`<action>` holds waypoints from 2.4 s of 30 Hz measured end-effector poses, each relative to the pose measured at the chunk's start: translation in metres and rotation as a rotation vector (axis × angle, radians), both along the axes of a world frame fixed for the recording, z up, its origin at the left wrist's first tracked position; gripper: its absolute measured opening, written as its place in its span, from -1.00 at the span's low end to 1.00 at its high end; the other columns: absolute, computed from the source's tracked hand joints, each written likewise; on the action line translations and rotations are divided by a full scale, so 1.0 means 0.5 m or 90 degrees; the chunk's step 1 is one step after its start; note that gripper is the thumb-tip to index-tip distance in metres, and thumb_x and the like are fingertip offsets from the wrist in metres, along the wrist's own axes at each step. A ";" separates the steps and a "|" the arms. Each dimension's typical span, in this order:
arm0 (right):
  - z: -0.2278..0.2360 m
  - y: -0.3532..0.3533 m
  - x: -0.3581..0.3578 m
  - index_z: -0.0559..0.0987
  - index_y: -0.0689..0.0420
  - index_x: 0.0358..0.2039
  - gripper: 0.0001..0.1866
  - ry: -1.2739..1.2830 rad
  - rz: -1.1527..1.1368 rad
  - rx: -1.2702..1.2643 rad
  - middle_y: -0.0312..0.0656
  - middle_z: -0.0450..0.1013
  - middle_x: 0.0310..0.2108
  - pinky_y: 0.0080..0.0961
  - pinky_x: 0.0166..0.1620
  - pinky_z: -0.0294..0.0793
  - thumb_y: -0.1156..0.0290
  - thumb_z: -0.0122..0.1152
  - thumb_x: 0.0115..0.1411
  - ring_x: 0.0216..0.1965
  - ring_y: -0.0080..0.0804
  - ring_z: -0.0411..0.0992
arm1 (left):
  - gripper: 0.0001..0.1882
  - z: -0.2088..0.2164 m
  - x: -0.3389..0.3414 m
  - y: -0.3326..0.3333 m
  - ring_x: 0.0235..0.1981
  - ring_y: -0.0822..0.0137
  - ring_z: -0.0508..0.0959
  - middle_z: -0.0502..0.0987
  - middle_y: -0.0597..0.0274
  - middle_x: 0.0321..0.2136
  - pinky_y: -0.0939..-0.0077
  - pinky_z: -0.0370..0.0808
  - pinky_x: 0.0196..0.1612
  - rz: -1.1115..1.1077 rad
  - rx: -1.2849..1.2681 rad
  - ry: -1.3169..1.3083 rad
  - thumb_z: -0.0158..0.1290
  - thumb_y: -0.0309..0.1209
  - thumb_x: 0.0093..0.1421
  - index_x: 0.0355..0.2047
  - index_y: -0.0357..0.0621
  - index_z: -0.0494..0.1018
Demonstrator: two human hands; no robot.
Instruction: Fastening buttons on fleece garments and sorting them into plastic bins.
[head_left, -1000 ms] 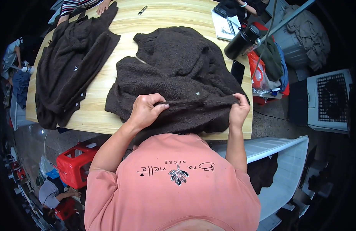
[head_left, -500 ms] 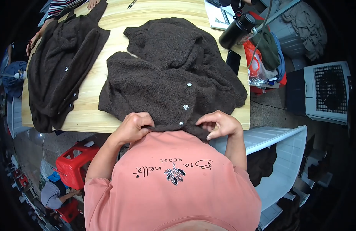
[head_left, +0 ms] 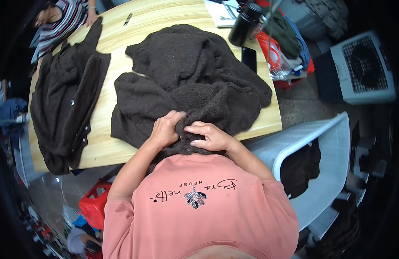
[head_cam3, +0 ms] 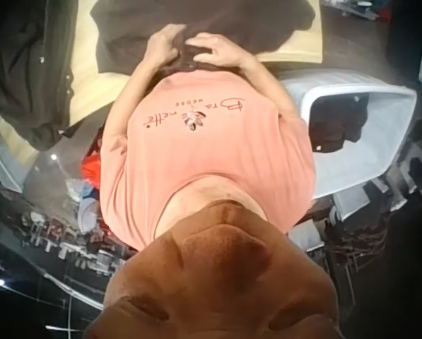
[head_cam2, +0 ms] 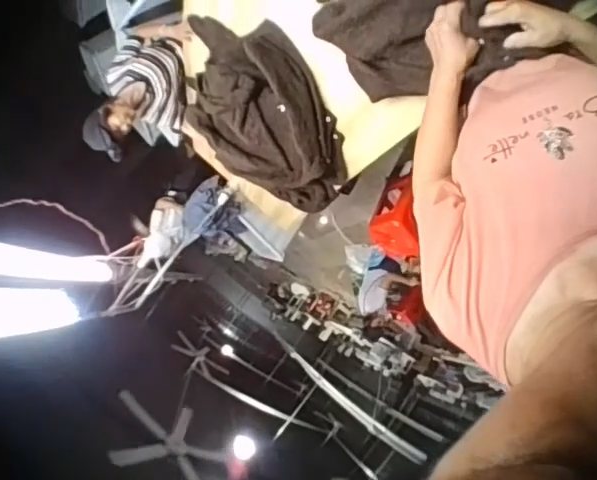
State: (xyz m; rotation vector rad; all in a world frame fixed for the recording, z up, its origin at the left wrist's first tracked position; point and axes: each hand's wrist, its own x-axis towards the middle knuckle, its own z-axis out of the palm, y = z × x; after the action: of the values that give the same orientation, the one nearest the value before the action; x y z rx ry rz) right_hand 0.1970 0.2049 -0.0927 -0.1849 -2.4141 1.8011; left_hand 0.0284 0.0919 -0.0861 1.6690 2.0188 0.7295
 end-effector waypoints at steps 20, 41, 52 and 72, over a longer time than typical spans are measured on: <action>-0.074 -0.182 0.334 0.53 0.22 -0.32 -0.70 -0.181 -0.443 -0.110 -0.05 0.49 -0.39 -0.34 -0.25 0.39 0.27 0.15 -0.01 -0.31 -0.17 0.45 | -0.59 0.236 0.089 0.192 -0.25 0.18 0.48 0.46 0.09 -0.27 0.28 0.41 -0.10 -0.255 0.417 -0.358 -0.22 -0.25 0.08 -0.21 -0.33 0.36; -0.050 -0.226 0.942 0.45 0.34 -0.17 -0.64 0.117 -0.744 -0.456 -0.18 0.46 -0.39 -0.60 -0.30 0.37 0.37 0.15 0.06 -0.38 -0.55 0.39 | -0.55 0.584 0.993 0.665 -0.26 0.15 0.48 0.45 0.04 -0.26 0.19 0.43 -0.10 -0.289 0.389 -0.579 -0.29 -0.20 0.09 -0.21 -0.31 0.36; -0.086 -0.190 0.944 0.46 0.33 -0.17 -0.69 0.028 -0.679 -0.408 -0.19 0.47 -0.35 -0.58 -0.23 0.41 0.44 0.11 0.09 -0.32 -0.55 0.41 | -0.43 -0.023 0.973 0.404 -0.16 -0.01 0.44 0.42 -0.05 -0.18 0.29 0.38 -0.10 -0.636 -0.123 0.087 0.22 -0.47 -0.14 -0.06 -0.14 0.32; -0.077 -0.063 0.322 0.31 0.21 0.02 -0.41 -0.235 -0.457 0.074 -0.07 0.32 -0.14 -0.53 -0.26 0.42 0.54 0.23 -0.08 -0.36 -0.40 0.40 | -0.33 -0.176 0.068 -0.088 0.07 -0.05 0.20 0.15 -0.09 0.06 0.15 0.24 -0.03 0.118 -0.001 0.354 0.11 -0.51 -0.24 0.00 0.03 0.29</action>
State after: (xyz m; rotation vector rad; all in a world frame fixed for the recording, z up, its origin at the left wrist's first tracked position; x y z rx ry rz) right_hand 0.3580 0.1736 -0.1311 -1.2781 -2.2040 1.3671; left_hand 0.0622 0.0481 -0.1739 1.8474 2.5719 0.3357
